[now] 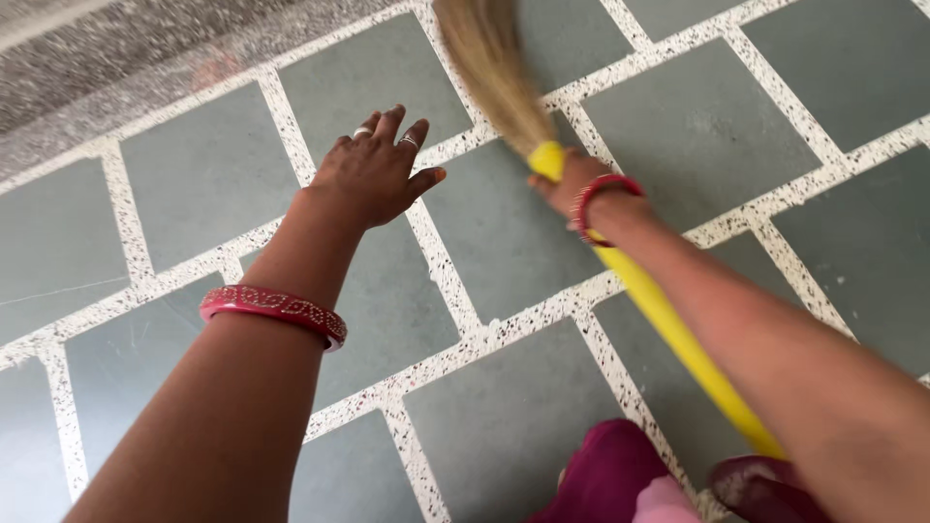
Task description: The person sweeps debris across a tiled floor using a broom with a yellow handle, using their other hand to gather material or point at the floor.
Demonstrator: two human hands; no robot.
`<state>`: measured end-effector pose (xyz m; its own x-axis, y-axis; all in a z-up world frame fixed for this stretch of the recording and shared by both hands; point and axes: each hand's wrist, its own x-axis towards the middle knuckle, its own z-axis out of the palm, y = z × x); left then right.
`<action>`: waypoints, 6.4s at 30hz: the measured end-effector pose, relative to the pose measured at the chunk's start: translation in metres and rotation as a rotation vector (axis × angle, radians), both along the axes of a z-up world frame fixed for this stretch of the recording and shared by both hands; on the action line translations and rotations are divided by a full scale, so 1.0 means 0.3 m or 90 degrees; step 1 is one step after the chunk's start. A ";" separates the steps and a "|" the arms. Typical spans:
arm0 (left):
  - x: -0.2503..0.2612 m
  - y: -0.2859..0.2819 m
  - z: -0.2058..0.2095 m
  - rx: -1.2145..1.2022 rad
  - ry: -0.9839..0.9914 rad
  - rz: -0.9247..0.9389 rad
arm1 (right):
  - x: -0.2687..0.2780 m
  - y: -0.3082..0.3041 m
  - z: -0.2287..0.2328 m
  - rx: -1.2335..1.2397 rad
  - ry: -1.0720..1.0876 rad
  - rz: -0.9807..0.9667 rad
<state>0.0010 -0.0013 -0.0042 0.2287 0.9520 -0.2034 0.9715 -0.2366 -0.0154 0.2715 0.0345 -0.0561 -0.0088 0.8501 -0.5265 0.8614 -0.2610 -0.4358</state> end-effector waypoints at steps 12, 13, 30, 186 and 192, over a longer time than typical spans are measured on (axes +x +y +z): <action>-0.229 -0.066 -0.118 -0.006 -0.065 -0.004 | -0.536 -0.426 0.002 0.109 -0.024 0.344; -0.241 -0.090 -0.127 -0.042 -0.077 0.023 | -0.551 -0.470 0.035 0.037 -0.019 0.330; 0.606 -0.192 0.014 -0.094 -0.123 -0.198 | 0.437 -0.883 0.329 0.086 -0.224 -0.258; -0.900 -0.739 -0.348 0.084 -0.293 0.390 | -0.922 -0.449 0.074 0.076 -0.154 0.215; -0.995 -0.852 -0.351 0.252 -0.265 0.412 | -1.214 -0.724 0.081 0.116 -0.124 0.407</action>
